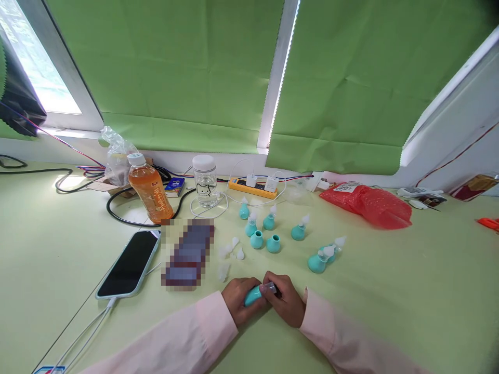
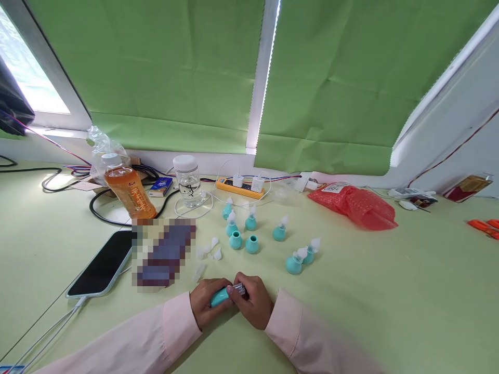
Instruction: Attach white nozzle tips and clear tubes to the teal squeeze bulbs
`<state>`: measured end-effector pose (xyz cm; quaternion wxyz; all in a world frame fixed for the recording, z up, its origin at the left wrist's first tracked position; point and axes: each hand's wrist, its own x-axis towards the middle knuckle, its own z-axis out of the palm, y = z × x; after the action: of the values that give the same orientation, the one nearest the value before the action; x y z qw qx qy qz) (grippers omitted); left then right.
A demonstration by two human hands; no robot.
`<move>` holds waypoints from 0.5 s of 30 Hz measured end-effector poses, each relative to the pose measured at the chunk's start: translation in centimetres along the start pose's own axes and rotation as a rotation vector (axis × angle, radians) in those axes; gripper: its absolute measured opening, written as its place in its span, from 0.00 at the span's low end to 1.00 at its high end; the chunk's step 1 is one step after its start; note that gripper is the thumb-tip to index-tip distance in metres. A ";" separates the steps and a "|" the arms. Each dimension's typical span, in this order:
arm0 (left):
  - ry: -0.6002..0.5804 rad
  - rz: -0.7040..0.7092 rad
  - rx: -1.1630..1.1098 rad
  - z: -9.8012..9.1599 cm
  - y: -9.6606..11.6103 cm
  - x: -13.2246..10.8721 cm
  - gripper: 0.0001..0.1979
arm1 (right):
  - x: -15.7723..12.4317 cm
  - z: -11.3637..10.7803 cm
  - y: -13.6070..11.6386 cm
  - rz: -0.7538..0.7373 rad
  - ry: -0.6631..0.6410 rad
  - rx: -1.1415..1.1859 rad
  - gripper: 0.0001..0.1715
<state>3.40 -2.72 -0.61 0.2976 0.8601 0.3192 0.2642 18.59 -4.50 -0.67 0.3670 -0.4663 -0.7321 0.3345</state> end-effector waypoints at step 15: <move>-0.099 0.037 0.090 0.2 0.3 -0.5 0.18 | 0.2 -0.1 0.2 0.132 -0.078 0.209 0.25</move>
<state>3.34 -3.29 -0.63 0.2689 0.8904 0.2997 0.2123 18.70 -4.25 -0.81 0.3620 -0.4592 -0.6748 0.4502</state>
